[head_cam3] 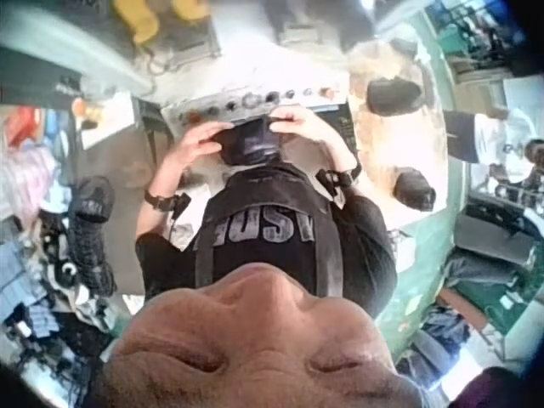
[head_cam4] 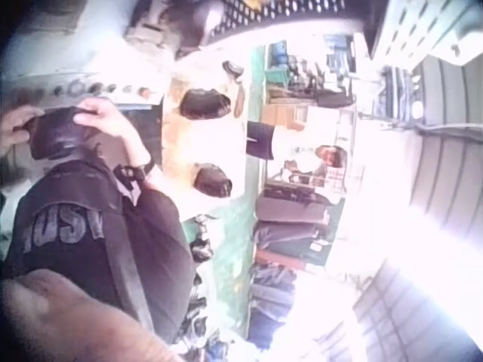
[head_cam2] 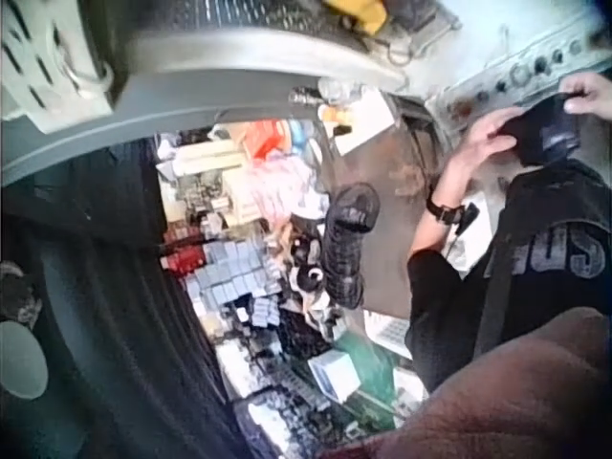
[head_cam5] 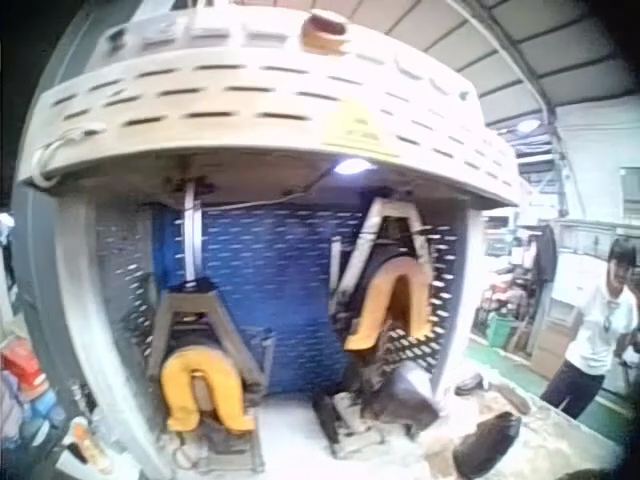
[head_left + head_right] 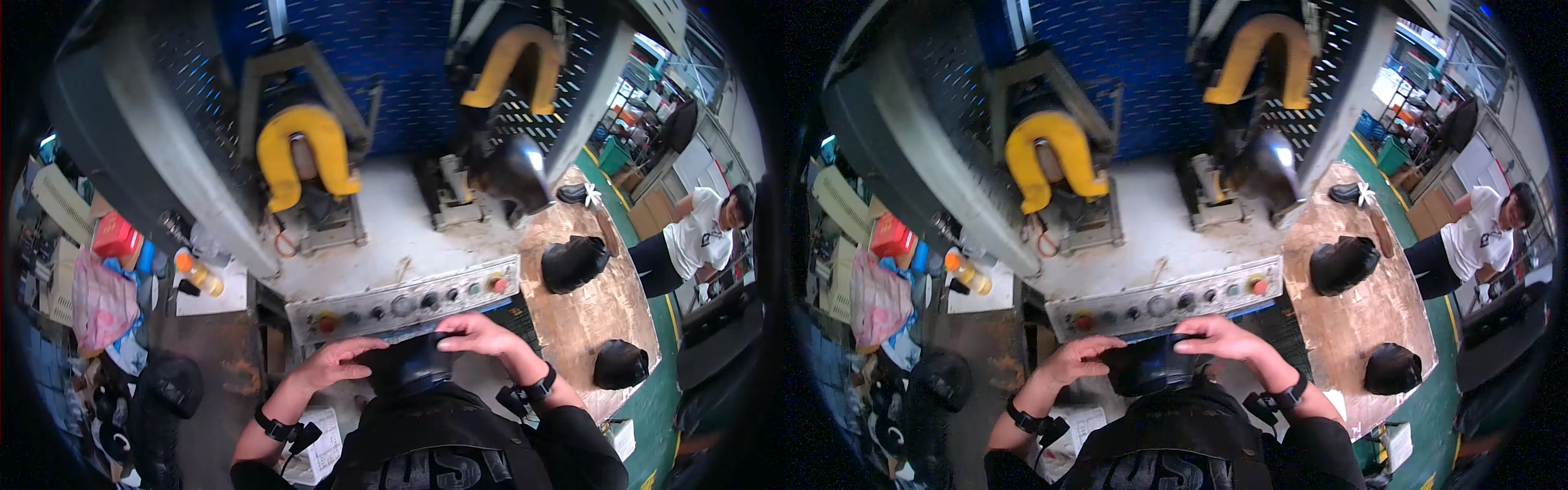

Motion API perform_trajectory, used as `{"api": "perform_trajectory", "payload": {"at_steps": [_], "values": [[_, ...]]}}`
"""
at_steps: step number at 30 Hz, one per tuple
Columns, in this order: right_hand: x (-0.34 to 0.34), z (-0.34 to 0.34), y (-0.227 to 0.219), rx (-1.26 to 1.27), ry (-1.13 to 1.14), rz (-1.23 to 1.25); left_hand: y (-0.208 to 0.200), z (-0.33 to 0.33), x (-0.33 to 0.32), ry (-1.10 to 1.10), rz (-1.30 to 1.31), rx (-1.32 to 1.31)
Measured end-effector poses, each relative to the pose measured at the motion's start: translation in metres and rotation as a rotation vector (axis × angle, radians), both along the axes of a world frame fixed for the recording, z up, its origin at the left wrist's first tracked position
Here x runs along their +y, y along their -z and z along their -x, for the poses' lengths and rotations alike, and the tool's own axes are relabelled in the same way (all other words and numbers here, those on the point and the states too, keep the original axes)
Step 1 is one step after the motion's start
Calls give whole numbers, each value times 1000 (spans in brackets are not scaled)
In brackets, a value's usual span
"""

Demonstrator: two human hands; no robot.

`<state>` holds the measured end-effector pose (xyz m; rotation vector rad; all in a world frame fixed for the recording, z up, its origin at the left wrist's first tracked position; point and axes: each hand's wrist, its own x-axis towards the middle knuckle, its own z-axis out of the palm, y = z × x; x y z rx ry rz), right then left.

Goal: Placing shoe uppers onto a lasting machine to shape the heel or toe area.

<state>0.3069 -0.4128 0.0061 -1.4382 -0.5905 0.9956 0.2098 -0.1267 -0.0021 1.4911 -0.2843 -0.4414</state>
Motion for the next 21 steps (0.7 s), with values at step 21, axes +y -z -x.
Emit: {"api": "perform_trajectory", "payload": {"at_steps": [21], "values": [[-100, -235, -64, 123, 882, -537, -133, -293, -209, -599, 32, -490]]}}
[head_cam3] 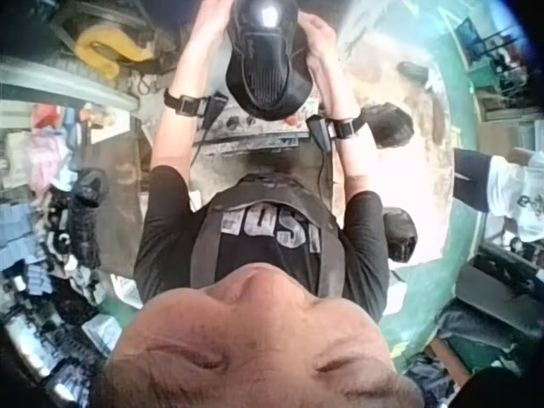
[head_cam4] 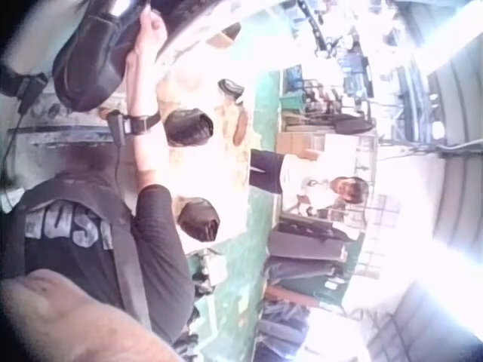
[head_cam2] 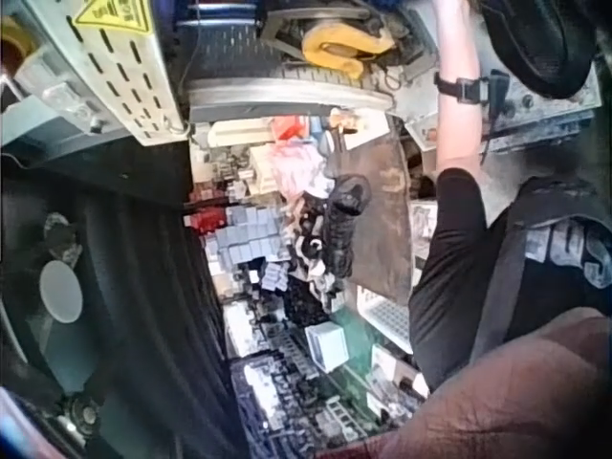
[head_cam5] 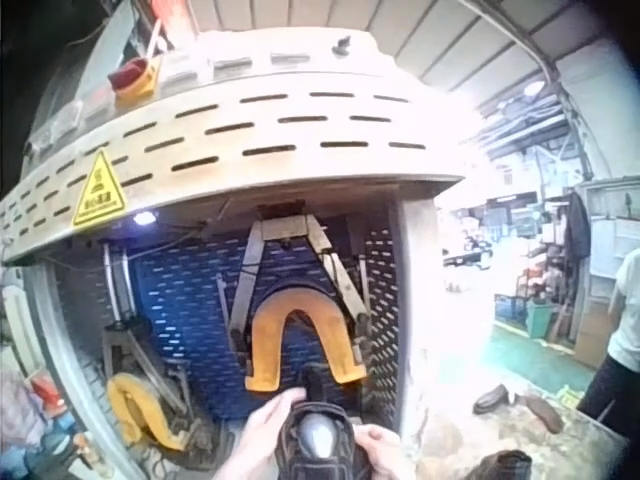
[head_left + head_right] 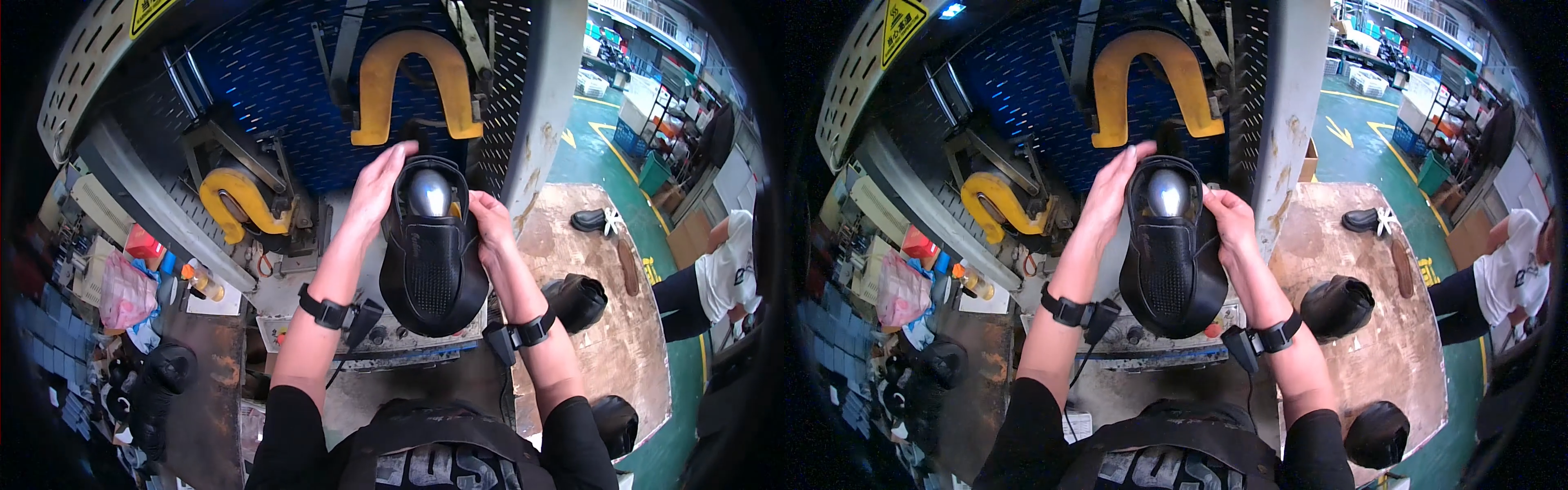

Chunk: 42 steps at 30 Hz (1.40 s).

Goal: Placing shoe uppers onto a lasting machine to shape the heel or toe area.

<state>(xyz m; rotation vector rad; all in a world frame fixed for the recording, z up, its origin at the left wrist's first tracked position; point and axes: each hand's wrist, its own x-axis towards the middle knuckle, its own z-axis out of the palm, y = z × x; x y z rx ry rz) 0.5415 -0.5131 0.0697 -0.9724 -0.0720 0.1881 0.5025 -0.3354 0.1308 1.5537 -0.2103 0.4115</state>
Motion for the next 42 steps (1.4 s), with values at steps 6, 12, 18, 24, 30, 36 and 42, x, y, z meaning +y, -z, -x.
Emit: {"api": "perform_trajectory", "payload": {"at_steps": [6, 12, 18, 24, 30, 36, 42], "values": [[-34, 64, -13, 231, -184, -65, -26, -2, -11, 237, -348, 23], [-38, 167, 56, 295, -261, -274, -10, 20, -14, 43, -426, -323], [16, 138, 107, 369, 86, -376, 7, 24, -18, 27, -544, -520], [54, 49, 185, 76, 514, 314, 24, 39, -22, -5, -651, -693], [60, 0, 206, -335, 784, 811, 45, 50, -22, -36, -606, -615], [53, -73, 279, -286, 797, 1266, 133, 127, -6, -77, -431, -311], [1, -165, 327, -288, 773, 1713, 173, 156, 7, 107, -317, -173]]}}
